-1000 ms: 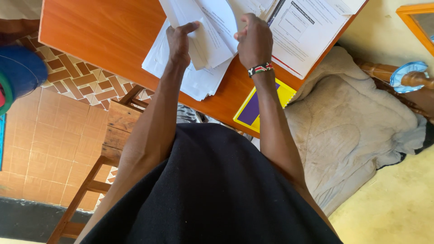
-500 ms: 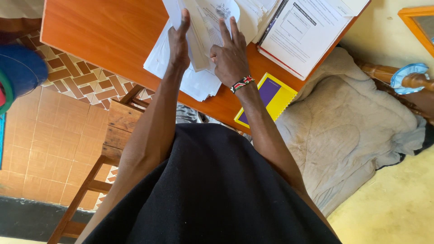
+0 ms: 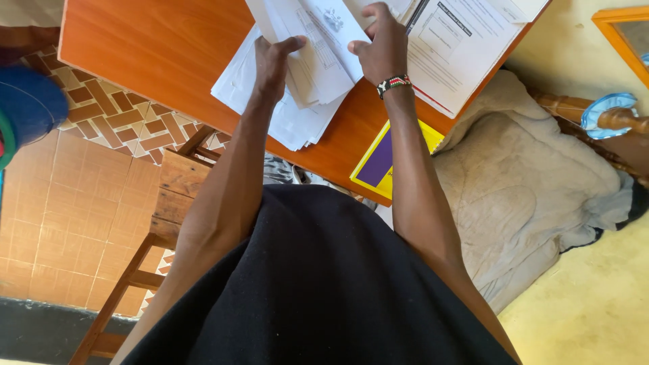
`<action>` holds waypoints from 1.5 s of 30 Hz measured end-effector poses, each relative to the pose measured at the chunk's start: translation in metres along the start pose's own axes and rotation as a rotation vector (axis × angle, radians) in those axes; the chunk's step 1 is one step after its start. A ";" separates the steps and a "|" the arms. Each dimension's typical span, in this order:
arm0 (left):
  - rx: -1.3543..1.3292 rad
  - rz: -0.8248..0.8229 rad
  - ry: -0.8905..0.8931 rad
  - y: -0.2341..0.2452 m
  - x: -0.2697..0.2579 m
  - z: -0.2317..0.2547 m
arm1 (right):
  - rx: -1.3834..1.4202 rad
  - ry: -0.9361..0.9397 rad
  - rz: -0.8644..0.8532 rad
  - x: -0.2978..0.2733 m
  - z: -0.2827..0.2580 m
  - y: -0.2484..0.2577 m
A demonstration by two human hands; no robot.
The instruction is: Sorting and organizing a stack of official-looking documents on a desk.
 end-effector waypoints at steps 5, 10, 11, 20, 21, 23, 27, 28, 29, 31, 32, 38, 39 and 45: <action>0.045 -0.003 -0.046 0.003 0.006 -0.020 | -0.032 0.158 -0.151 -0.032 -0.027 -0.026; -0.095 -0.032 0.016 -0.004 -0.004 0.005 | -0.293 0.261 -0.165 -0.056 -0.064 -0.052; -0.063 -0.040 -0.030 -0.002 -0.003 0.003 | -0.244 0.272 -0.203 -0.060 -0.069 -0.056; -0.030 0.039 0.021 0.011 0.005 -0.033 | -0.142 -0.004 0.238 -0.033 0.042 -0.031; -0.047 0.049 0.020 0.006 0.008 -0.040 | -0.203 -0.066 0.254 -0.030 0.056 -0.021; -0.040 0.044 0.049 0.005 0.004 -0.026 | -0.152 -0.137 0.240 -0.031 0.068 -0.016; -0.050 0.057 0.044 0.005 0.001 -0.023 | 0.108 -0.359 0.138 -0.039 0.031 -0.004; -0.047 0.058 0.042 0.007 0.001 -0.023 | 0.111 -0.357 0.138 -0.043 0.025 -0.007; -0.069 0.049 0.025 0.005 0.001 -0.023 | 0.141 -0.303 0.049 -0.045 0.017 -0.012; -0.091 0.036 0.007 0.002 0.001 -0.016 | 0.168 -0.247 -0.038 -0.051 0.008 -0.021; -0.078 0.042 0.027 0.002 -0.001 -0.011 | 0.128 -0.069 -0.110 -0.052 -0.003 -0.029; -0.027 0.091 -0.018 0.001 0.005 -0.007 | 0.057 0.281 -0.284 -0.054 -0.035 -0.050; -0.082 0.105 -0.012 0.002 0.006 -0.007 | 0.072 0.265 -0.314 -0.052 -0.029 -0.054; 0.040 0.180 0.157 0.007 0.012 -0.010 | -0.065 0.005 0.043 -0.028 0.019 -0.020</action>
Point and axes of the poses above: each hand's wrist, its own x-axis towards the middle knuckle, its own y-axis out of the back of the hand, z = x × y, the point moved 6 cm from there along x, towards the middle knuckle, and after that the axes turned 10 degrees about x, right-handed, at the moved point
